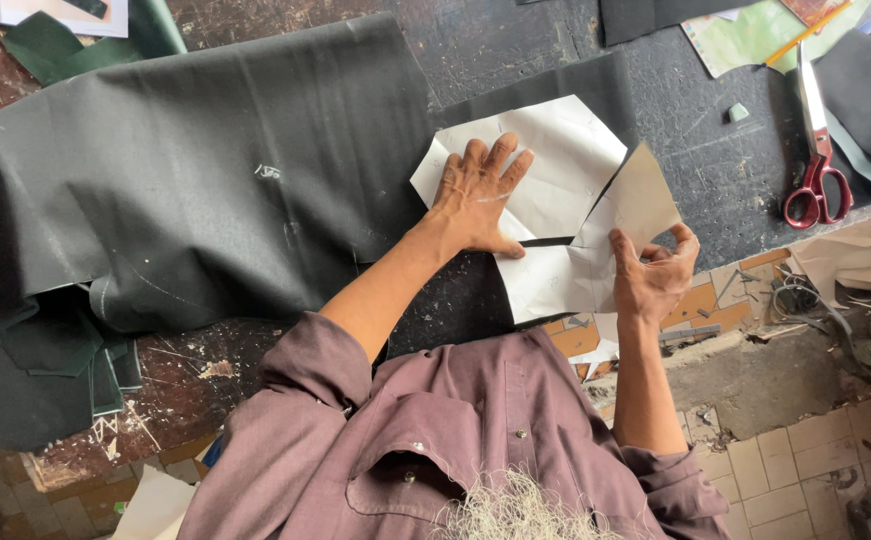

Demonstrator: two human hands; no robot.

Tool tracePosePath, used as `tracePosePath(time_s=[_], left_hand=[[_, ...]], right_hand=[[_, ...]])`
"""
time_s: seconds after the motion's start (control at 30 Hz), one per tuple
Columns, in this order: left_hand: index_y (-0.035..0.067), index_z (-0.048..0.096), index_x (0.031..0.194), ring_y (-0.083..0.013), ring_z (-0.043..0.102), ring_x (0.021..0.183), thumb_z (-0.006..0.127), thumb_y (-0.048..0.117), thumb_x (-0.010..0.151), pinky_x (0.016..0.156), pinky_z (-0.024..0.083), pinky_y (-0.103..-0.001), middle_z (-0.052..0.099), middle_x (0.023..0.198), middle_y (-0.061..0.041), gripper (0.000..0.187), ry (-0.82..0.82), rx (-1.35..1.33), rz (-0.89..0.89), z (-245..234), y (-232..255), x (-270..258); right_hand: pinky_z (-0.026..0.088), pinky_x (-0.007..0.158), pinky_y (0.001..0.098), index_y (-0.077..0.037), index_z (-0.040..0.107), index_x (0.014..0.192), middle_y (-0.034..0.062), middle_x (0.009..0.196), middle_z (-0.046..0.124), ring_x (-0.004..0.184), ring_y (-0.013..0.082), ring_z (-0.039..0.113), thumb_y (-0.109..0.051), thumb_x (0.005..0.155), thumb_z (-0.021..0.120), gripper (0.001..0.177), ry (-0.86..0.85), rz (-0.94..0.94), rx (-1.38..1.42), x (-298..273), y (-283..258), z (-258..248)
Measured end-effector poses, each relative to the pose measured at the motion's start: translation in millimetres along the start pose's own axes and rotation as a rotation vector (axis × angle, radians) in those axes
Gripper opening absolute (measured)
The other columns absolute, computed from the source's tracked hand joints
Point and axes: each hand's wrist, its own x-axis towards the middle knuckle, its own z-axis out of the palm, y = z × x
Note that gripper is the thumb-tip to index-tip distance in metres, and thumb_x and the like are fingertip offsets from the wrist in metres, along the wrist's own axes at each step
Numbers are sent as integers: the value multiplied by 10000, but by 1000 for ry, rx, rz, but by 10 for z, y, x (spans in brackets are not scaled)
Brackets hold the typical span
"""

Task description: The person aligns paper pattern pieces on a black fabric, marks the fabric with a pencil, and cuts the fabric using scissors. The person handles multiple pattern pieces and fabric sections on a cluttered work table.

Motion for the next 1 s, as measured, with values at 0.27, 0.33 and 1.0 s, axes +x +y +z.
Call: tracePosePath(time_s=[0.27,0.33,1.0], left_hand=[[151,246,1557,-357,304,1237,739,862,554,957,366,-511,202,1535,-130,1325,22,-58,-31,98,4,46],[153,261,1553,-361,307,1256,682,886,635,998,355,-533,200,1556,-131,1248,38,-111,-32,124,-9,52],[181,243,1573,-347,300,1245,799,796,510,941,374,-490,199,1548,-112,1348,37,-20,-33,105,23,33]], right_hand=[[495,657,199,-29,472,1414,25,795,698,702,92,677,-270,873,922,744,44,-9,33,3,58,15],[493,664,192,-33,483,1412,22,806,695,709,88,668,-268,882,923,727,44,-7,66,4,78,26],[374,1173,475,-22,439,1470,195,1397,529,1345,318,483,-322,854,845,797,-97,-697,-474,-173,-163,-254]])
